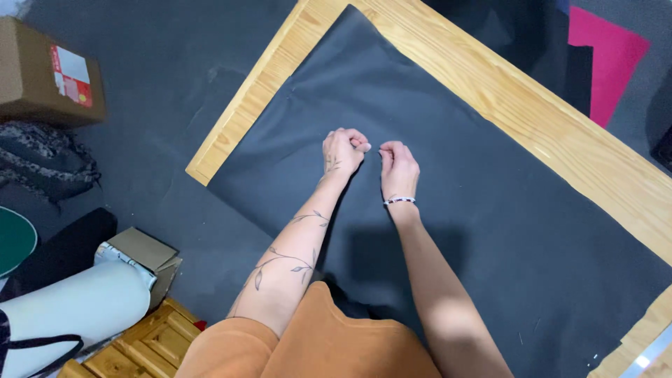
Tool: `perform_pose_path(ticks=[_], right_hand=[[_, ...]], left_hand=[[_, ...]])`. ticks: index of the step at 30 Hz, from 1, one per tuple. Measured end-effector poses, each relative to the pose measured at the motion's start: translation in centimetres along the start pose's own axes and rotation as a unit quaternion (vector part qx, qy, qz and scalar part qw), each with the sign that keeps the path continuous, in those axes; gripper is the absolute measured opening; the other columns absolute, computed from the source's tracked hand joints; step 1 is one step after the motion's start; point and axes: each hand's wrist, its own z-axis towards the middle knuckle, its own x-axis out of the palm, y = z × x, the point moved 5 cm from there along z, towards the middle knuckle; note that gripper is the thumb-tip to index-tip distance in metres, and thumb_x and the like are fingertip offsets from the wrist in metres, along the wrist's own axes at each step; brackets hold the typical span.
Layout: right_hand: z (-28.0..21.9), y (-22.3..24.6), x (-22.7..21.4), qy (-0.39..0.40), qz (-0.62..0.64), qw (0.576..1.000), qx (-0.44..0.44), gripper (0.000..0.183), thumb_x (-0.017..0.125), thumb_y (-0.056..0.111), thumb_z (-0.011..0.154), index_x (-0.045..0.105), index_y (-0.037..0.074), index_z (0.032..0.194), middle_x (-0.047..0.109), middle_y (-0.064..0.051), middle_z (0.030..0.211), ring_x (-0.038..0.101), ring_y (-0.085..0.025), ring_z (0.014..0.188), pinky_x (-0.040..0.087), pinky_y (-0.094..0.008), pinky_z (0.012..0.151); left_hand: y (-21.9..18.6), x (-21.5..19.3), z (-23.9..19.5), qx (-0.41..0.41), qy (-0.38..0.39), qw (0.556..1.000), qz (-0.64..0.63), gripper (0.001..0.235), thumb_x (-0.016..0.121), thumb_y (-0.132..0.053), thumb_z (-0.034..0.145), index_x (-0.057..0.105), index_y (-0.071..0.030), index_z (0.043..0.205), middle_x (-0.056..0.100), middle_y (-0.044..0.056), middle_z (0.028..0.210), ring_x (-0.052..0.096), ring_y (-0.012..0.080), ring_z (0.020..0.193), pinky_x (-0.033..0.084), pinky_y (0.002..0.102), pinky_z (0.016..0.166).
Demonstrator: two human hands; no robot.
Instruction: The person measures a large piece of black fabric on a wooden table using a metal ruler and pins. They then fold the fabric and use scissors to cut along a straight line.
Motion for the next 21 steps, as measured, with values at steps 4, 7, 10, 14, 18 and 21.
perform_pose_path(ticks=[4, 7, 10, 14, 18, 21], right_hand=[[-0.2, -1.4, 1.0, 0.043, -0.131, 0.989, -0.053, 0.005, 0.063, 0.031, 0.105, 0.063, 0.028, 0.107, 0.067, 0.0, 0.089, 0.071, -0.023, 0.093, 0.059, -0.04, 0.085], [-0.1, -1.4, 1.6, 0.112, -0.233, 0.961, -0.095, 0.01, 0.058, 0.033, 0.105, 0.062, 0.025, 0.108, 0.065, -0.002, 0.089, 0.069, -0.026, 0.098, 0.058, -0.042, 0.089], [0.4, -0.3, 1.4, 0.145, -0.247, 0.956, -0.064, 0.008, 0.056, 0.027, 0.106, 0.06, 0.021, 0.103, 0.062, -0.004, 0.095, 0.065, -0.028, 0.104, 0.059, -0.043, 0.089], [0.7, 0.4, 0.6, 0.13, -0.2, 0.971, -0.003, 0.009, 0.06, 0.022, 0.102, 0.057, 0.018, 0.094, 0.054, -0.007, 0.099, 0.063, -0.036, 0.104, 0.057, -0.046, 0.093], [1.0, -1.3, 1.5, 0.153, -0.172, 0.972, 0.054, 0.01, 0.065, 0.027, 0.1, 0.062, 0.022, 0.092, 0.061, -0.007, 0.092, 0.071, -0.035, 0.096, 0.058, -0.048, 0.087], [1.5, -3.0, 2.6, 0.162, -0.163, 0.971, 0.061, 0.009, 0.073, 0.03, 0.092, 0.066, 0.024, 0.089, 0.065, -0.005, 0.085, 0.073, -0.032, 0.091, 0.059, -0.046, 0.083]], left_hand=[[0.3, -0.1, 0.0, -0.002, 0.005, 1.0, 0.011, 0.013, 0.088, -0.025, 0.073, 0.076, -0.027, 0.074, 0.061, -0.006, 0.072, 0.064, 0.0205, 0.089, 0.05, 0.037, 0.094], [0.3, 0.1, -0.2, 0.0, 0.018, 1.0, 0.01, 0.012, 0.087, -0.026, 0.075, 0.075, -0.028, 0.075, 0.06, -0.007, 0.073, 0.063, 0.0182, 0.09, 0.049, 0.035, 0.095], [-0.3, -0.3, -0.5, 0.001, 0.017, 1.0, 0.006, 0.012, 0.087, -0.026, 0.075, 0.075, -0.028, 0.075, 0.059, -0.007, 0.074, 0.062, 0.0179, 0.091, 0.047, 0.036, 0.095], [-0.5, -0.4, -0.5, 0.001, 0.025, 1.0, -0.009, 0.011, 0.086, -0.021, 0.077, 0.075, -0.025, 0.077, 0.059, -0.005, 0.075, 0.062, 0.0195, 0.091, 0.046, 0.036, 0.095], [-0.3, -0.3, -0.6, 0.006, 0.022, 1.0, -0.005, 0.012, 0.086, -0.021, 0.076, 0.074, -0.025, 0.077, 0.059, -0.005, 0.075, 0.062, 0.0196, 0.091, 0.046, 0.036, 0.094], [-0.7, -0.9, -0.8, 0.012, 0.015, 1.0, -0.018, 0.013, 0.086, -0.02, 0.077, 0.073, -0.022, 0.079, 0.059, -0.004, 0.075, 0.062, 0.0208, 0.092, 0.046, 0.037, 0.094]])
